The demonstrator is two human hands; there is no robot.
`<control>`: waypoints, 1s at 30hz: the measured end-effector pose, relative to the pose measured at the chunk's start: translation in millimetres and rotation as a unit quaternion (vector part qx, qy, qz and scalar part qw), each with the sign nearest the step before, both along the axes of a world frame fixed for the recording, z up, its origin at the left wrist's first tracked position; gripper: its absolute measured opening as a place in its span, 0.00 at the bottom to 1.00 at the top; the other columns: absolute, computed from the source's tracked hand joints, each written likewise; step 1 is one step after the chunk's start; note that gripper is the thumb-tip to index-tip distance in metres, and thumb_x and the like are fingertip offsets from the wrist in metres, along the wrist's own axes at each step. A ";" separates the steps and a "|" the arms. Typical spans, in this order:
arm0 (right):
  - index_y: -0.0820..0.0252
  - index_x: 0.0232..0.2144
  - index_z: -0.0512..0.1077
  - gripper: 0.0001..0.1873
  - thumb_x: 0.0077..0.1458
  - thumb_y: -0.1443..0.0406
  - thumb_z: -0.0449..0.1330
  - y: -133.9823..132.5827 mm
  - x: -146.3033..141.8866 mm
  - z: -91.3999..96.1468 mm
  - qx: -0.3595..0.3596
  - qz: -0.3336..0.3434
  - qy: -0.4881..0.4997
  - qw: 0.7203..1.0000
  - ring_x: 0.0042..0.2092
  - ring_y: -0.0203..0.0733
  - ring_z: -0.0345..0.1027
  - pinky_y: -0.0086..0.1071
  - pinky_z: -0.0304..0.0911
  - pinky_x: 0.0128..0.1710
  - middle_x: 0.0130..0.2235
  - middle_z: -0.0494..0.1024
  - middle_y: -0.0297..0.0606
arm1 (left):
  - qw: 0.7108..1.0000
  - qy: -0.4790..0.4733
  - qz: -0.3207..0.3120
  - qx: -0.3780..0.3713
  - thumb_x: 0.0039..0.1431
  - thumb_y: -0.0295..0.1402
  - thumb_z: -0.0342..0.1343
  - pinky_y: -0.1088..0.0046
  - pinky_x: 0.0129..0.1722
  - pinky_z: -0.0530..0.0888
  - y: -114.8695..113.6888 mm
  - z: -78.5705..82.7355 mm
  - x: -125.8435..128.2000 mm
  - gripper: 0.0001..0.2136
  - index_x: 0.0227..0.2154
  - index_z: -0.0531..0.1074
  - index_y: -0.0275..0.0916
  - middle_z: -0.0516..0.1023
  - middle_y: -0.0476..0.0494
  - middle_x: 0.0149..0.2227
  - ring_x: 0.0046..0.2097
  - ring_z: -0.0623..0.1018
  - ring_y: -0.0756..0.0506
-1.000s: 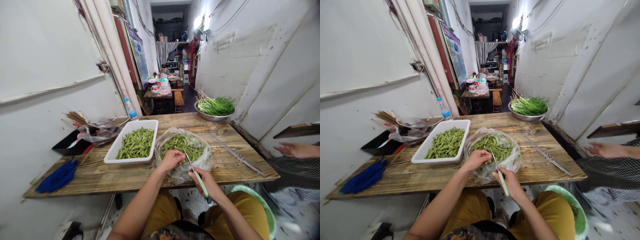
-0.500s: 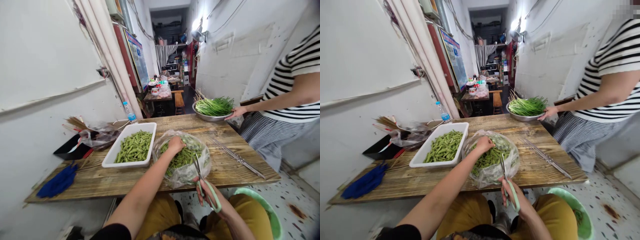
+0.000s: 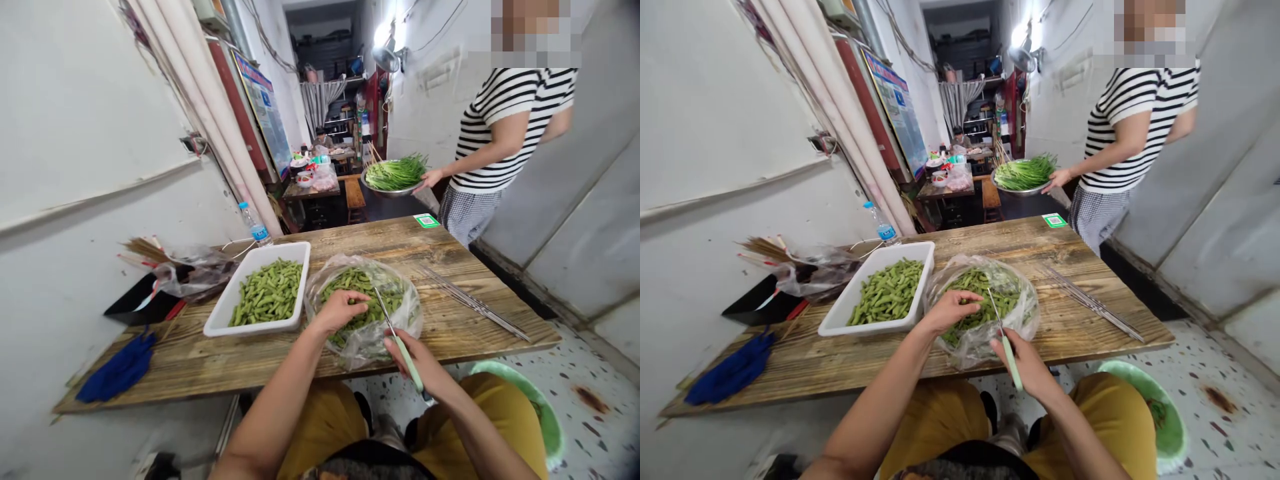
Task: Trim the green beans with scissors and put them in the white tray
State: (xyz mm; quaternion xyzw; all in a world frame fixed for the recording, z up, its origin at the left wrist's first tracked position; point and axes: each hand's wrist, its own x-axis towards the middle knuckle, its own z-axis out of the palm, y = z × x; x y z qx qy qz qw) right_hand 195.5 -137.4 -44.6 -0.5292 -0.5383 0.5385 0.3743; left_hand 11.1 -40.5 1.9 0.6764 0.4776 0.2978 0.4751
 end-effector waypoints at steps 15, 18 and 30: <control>0.59 0.38 0.64 0.23 0.50 0.47 0.57 -2.6 -13.2 3.4 -0.045 0.019 0.040 0.998 0.12 0.29 0.47 0.23 0.48 0.10 0.12 0.55 0.19 | 0.958 -0.231 0.135 -0.105 0.35 0.33 0.66 0.80 0.18 0.54 -6.9 -10.8 3.7 0.15 0.27 0.70 0.34 0.63 0.57 0.18 0.18 0.59 0.58; 0.60 0.42 0.63 0.24 0.53 0.47 0.54 -4.6 -14.5 0.6 -0.027 0.041 0.056 0.997 0.17 0.30 0.53 0.24 0.53 0.16 0.16 0.60 0.22 | 0.942 -0.279 0.116 -0.148 0.35 0.35 0.67 0.80 0.18 0.52 -7.9 -13.4 3.0 0.16 0.22 0.67 0.33 0.67 0.53 0.22 0.18 0.59 0.59; 0.59 0.32 0.65 0.22 0.52 0.46 0.54 0.5 -21.1 4.9 -0.029 0.029 0.086 0.995 0.14 0.29 0.52 0.24 0.52 0.11 0.16 0.60 0.22 | 0.933 -0.298 0.100 -0.173 0.35 0.39 0.68 0.79 0.18 0.48 -18.9 -11.0 10.0 0.20 0.19 0.61 0.34 0.71 0.50 0.21 0.16 0.57 0.60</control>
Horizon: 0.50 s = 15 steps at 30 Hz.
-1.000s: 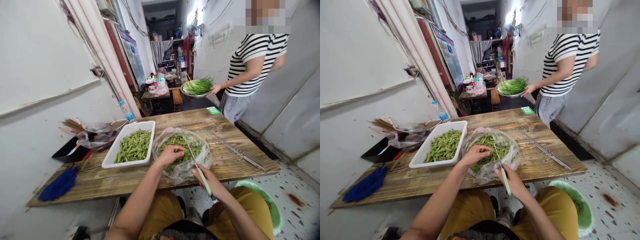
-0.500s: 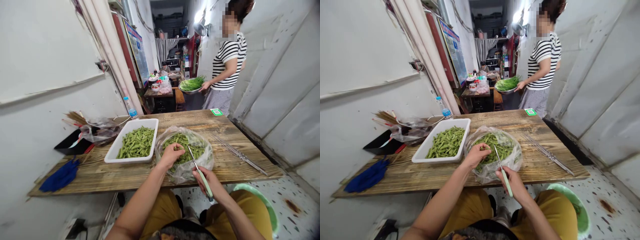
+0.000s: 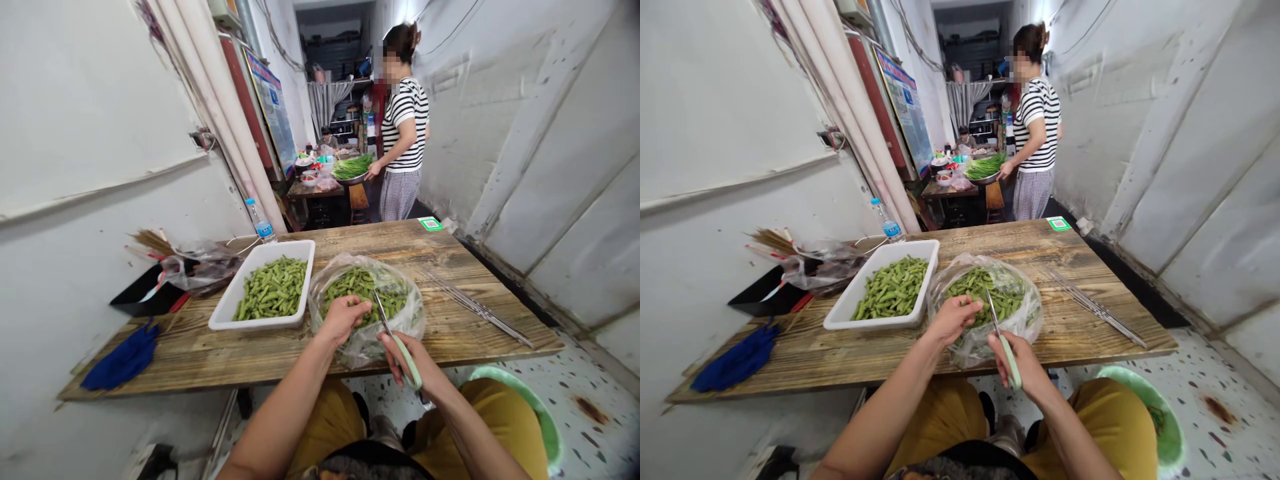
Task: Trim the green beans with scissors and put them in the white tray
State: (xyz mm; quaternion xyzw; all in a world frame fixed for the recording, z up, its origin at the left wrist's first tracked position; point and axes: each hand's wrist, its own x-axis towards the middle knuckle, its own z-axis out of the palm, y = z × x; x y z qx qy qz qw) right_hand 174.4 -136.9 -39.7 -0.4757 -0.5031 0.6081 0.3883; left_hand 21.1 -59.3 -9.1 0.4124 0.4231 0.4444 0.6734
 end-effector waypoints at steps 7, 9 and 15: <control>0.58 0.32 0.64 0.24 0.50 0.44 0.54 -1.8 -0.7 -1.6 -0.006 -0.013 0.003 1.000 0.16 0.30 0.55 0.25 0.55 0.13 0.19 0.61 0.24 | 1.000 -0.008 0.029 -0.004 0.34 0.41 0.68 0.80 0.17 0.47 -0.6 -7.9 3.8 0.22 0.20 0.59 0.36 0.71 0.50 0.20 0.16 0.55 0.61; 0.58 0.30 0.63 0.23 0.52 0.44 0.52 -3.3 -1.1 -0.5 0.002 -0.008 0.002 1.000 0.17 0.30 0.56 0.25 0.56 0.15 0.19 0.62 0.24 | 0.999 -0.001 0.036 -0.004 0.34 0.41 0.67 0.80 0.17 0.48 -1.3 -8.2 5.6 0.22 0.20 0.59 0.36 0.71 0.50 0.20 0.16 0.55 0.60; 0.58 0.26 0.62 0.23 0.51 0.44 0.52 -3.4 -3.2 2.7 -0.002 -0.002 -0.011 1.000 0.14 0.29 0.53 0.25 0.53 0.13 0.16 0.60 0.23 | 0.999 0.013 0.039 0.011 0.36 0.41 0.66 0.79 0.17 0.48 -4.5 -8.6 10.5 0.20 0.20 0.59 0.36 0.71 0.51 0.19 0.16 0.55 0.60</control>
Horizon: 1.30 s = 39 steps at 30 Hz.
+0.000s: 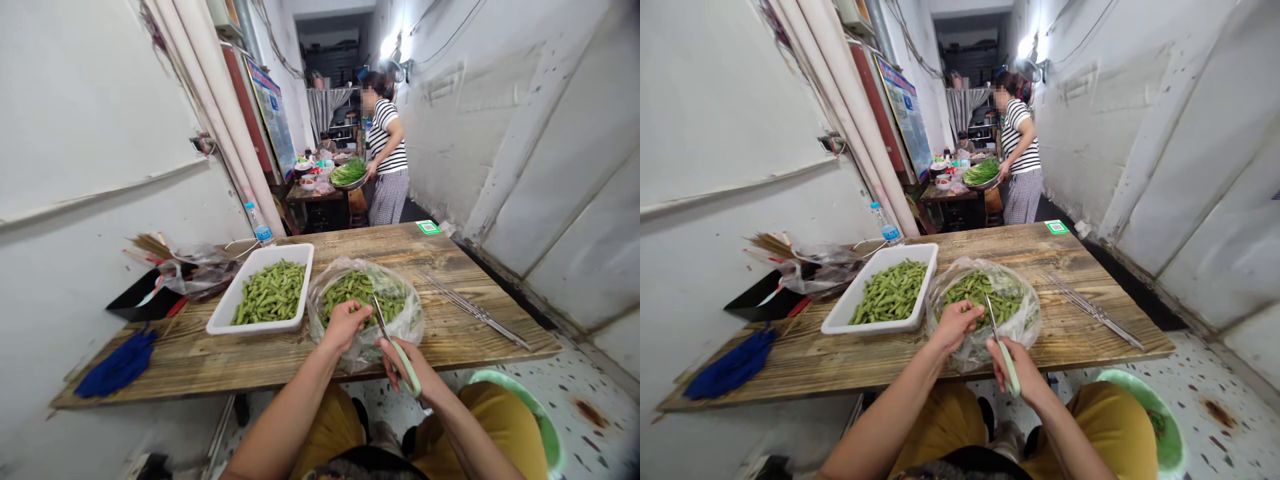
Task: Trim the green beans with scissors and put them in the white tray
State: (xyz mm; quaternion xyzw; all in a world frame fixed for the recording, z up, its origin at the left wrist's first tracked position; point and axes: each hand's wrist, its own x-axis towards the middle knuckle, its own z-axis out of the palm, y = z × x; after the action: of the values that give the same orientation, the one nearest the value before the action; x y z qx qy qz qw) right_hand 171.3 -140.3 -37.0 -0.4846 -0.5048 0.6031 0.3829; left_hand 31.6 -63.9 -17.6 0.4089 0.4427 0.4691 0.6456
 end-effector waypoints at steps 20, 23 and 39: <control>0.60 0.45 0.70 0.28 0.50 0.47 0.56 1.4 12.0 -8.1 0.072 0.004 -0.104 0.992 0.26 0.39 0.66 0.29 0.63 0.26 0.21 0.70 0.31 | 0.926 0.308 -0.114 0.187 0.52 0.37 0.53 0.76 0.30 0.61 -8.5 9.8 -24.4 0.12 0.21 0.75 0.35 0.75 0.47 0.23 0.27 0.68 0.50; 0.60 0.46 0.71 0.26 0.51 0.49 0.57 1.4 14.3 -2.1 0.123 0.010 -0.132 0.984 0.37 0.46 0.70 0.35 0.66 0.38 0.31 0.77 0.37 | 0.920 0.323 -0.113 0.190 0.53 0.36 0.52 0.76 0.30 0.61 -9.3 11.6 -23.1 0.13 0.21 0.75 0.35 0.75 0.47 0.22 0.26 0.68 0.50; 0.60 0.37 0.73 0.17 0.52 0.54 0.59 1.1 16.7 -10.2 0.144 0.032 -0.147 0.978 0.33 0.43 0.68 0.32 0.64 0.35 0.29 0.75 0.35 | 0.907 0.344 -0.149 0.191 0.54 0.36 0.50 0.76 0.28 0.60 -12.9 9.3 -22.4 0.13 0.19 0.73 0.35 0.72 0.49 0.21 0.25 0.66 0.51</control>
State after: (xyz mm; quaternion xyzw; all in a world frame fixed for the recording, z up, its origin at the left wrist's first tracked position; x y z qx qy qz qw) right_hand 188.0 -139.3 -47.1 -0.4912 -0.6523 0.4581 0.3513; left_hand 9.1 -76.8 -8.4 0.7214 0.4733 0.2731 0.4255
